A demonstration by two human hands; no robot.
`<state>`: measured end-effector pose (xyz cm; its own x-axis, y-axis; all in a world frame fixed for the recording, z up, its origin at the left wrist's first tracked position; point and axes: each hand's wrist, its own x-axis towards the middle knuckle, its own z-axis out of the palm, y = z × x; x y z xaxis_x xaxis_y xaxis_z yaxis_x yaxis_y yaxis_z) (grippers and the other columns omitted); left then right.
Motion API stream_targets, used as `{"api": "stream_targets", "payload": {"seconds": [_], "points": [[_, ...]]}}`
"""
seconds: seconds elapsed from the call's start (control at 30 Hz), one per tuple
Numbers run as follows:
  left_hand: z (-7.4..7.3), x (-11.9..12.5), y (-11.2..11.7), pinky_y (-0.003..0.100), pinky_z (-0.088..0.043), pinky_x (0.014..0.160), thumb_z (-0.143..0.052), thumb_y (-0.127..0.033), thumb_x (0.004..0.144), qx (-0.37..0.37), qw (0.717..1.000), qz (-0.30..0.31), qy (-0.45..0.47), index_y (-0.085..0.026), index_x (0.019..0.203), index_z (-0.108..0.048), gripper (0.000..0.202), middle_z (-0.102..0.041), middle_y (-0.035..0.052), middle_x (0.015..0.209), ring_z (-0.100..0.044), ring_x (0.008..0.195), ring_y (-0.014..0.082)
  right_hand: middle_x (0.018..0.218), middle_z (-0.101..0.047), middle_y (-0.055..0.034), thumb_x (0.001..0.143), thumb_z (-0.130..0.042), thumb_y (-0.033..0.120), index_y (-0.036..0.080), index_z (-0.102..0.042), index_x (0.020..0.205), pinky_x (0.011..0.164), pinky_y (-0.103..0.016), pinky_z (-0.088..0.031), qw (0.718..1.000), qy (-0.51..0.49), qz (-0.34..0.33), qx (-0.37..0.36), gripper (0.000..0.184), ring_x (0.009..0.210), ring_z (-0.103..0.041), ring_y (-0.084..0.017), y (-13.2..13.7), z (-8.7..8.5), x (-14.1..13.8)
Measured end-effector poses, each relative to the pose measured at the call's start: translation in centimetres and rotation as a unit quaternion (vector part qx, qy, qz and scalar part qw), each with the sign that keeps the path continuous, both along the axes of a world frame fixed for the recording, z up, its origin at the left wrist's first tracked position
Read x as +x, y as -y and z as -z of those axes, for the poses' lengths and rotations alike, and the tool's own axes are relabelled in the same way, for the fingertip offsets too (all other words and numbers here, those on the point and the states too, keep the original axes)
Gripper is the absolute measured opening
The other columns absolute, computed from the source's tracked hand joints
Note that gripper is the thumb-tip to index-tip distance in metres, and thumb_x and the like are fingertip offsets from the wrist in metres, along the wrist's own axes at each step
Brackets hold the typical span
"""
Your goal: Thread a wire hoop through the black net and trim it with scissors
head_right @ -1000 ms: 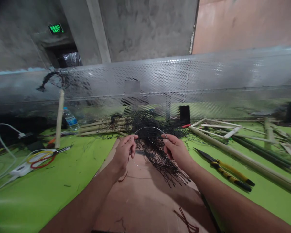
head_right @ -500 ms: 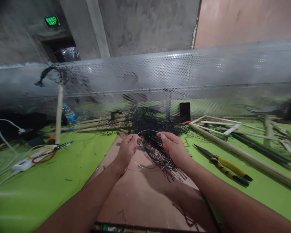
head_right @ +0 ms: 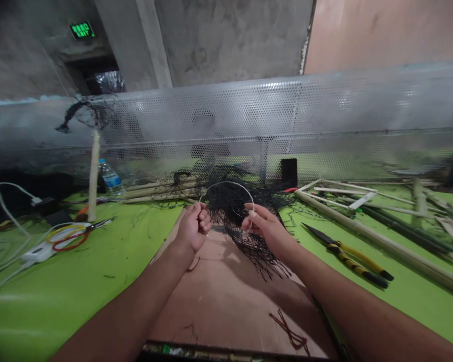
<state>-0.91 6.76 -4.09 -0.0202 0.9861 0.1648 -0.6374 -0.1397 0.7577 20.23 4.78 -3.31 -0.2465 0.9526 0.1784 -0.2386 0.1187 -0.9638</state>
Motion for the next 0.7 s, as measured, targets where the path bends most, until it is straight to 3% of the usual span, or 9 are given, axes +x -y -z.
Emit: {"api": "stream_targets", "payload": {"seconds": [0.13,0.3,0.43,0.5,0.7], "points": [[0.1,-0.1,-0.2,0.016,-0.031,0.042,-0.064,-0.035,0.078,-0.009,1.000,-0.008,0.021,-0.019,0.084,-0.048,0.024,-0.041,-0.0074,0.058,-0.039,0.044,0.0036,0.072,-0.063,-0.0025,0.082,-0.059,0.040,0.019,-0.055,0.110,0.078,-0.034,-0.048,1.000,0.010,-0.014,-0.011,0.035,0.077,-0.061,-0.017,0.0,0.3,-0.1],[-1.5,-0.8,0.5,0.016,-0.031,0.039,-0.063,-0.036,0.077,0.003,0.997,0.000,-0.072,-0.018,0.090,-0.052,0.024,-0.044,-0.0062,0.059,-0.040,0.043,0.0047,0.056,-0.054,0.0020,0.082,-0.056,0.041,0.017,-0.059,0.103,0.059,-0.027,-0.043,0.997,0.049,0.056,0.032,0.032,0.057,-0.053,-0.014,-0.1,-0.2,0.2],[-2.4,-1.2,1.1,0.015,-0.023,0.035,-0.059,-0.040,0.080,0.004,0.985,0.085,-0.147,-0.019,0.106,-0.054,0.034,-0.041,-0.0067,0.059,-0.033,0.039,0.0033,0.046,-0.035,0.0072,0.080,-0.060,0.041,0.015,-0.062,0.094,0.046,-0.024,-0.031,0.997,0.045,0.056,0.037,0.029,0.044,-0.037,-0.010,0.0,-0.3,0.2],[-2.1,-0.8,1.5,0.015,-0.017,0.034,-0.058,-0.042,0.081,-0.001,0.977,0.119,-0.178,-0.018,0.107,-0.055,0.035,-0.037,-0.0076,0.056,-0.026,0.037,0.0026,0.046,-0.029,0.0085,0.080,-0.060,0.040,0.015,-0.062,0.092,0.043,-0.023,-0.026,0.999,0.012,0.038,0.020,0.028,0.042,-0.028,-0.008,0.2,-0.4,0.1],[-0.7,1.4,1.7,0.015,-0.011,0.034,-0.056,-0.044,0.082,-0.012,0.982,0.102,-0.156,-0.019,0.096,-0.055,0.029,-0.027,-0.0096,0.051,-0.018,0.035,0.0027,0.048,-0.021,0.0098,0.080,-0.059,0.042,0.016,-0.059,0.091,0.038,-0.022,-0.021,0.999,-0.025,0.036,-0.018,0.028,0.040,-0.020,-0.007,0.6,-0.8,-0.2]]}}
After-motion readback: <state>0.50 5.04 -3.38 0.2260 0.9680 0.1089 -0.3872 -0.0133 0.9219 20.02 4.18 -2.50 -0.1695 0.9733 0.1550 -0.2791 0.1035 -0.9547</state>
